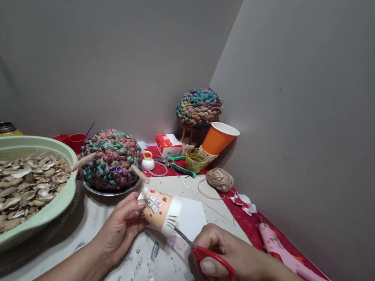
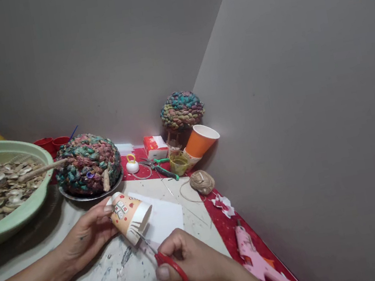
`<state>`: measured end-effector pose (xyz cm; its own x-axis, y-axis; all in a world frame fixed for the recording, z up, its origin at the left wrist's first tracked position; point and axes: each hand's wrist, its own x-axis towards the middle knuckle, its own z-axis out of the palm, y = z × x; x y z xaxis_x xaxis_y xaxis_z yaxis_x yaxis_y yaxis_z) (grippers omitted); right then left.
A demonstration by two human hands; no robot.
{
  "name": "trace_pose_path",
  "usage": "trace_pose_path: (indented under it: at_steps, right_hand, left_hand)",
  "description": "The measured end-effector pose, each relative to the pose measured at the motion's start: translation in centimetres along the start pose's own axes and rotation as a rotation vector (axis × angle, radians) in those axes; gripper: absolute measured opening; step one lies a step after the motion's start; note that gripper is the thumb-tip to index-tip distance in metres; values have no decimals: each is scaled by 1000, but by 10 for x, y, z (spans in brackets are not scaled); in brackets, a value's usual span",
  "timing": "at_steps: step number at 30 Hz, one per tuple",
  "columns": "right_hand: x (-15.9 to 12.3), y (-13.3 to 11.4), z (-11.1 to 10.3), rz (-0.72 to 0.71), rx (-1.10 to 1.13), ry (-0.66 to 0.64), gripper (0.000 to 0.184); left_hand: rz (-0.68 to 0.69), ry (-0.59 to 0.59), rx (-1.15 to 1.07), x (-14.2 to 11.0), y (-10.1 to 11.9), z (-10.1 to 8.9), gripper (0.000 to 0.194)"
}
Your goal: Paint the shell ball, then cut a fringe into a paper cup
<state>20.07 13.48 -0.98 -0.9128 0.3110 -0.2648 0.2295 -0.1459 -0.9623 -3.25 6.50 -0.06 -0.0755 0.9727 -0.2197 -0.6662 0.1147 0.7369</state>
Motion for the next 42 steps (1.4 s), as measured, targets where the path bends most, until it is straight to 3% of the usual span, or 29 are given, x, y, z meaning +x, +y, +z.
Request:
trace_pose_path:
  at_steps: [5, 12, 18, 24, 42]
  right_hand:
    - [-4, -3, -4, 73, -86, -65, 65]
    - [-6, 2, -7, -55, -178, -118, 66]
    - [-8, 6, -9, -66, -167, -87, 67]
    - [-8, 5, -8, -61, -129, -50, 64]
    - [-8, 4, -6, -52, -117, -21, 62]
  left_hand:
    - [15, 51, -46, 3, -3, -3, 25]
    - [31, 42, -73, 4, -3, -4, 24]
    - [38, 40, -82, 6, -2, -4, 21]
    - [18, 88, -33, 4, -2, -2, 30]
    - [13, 15, 8, 3, -2, -2, 26]
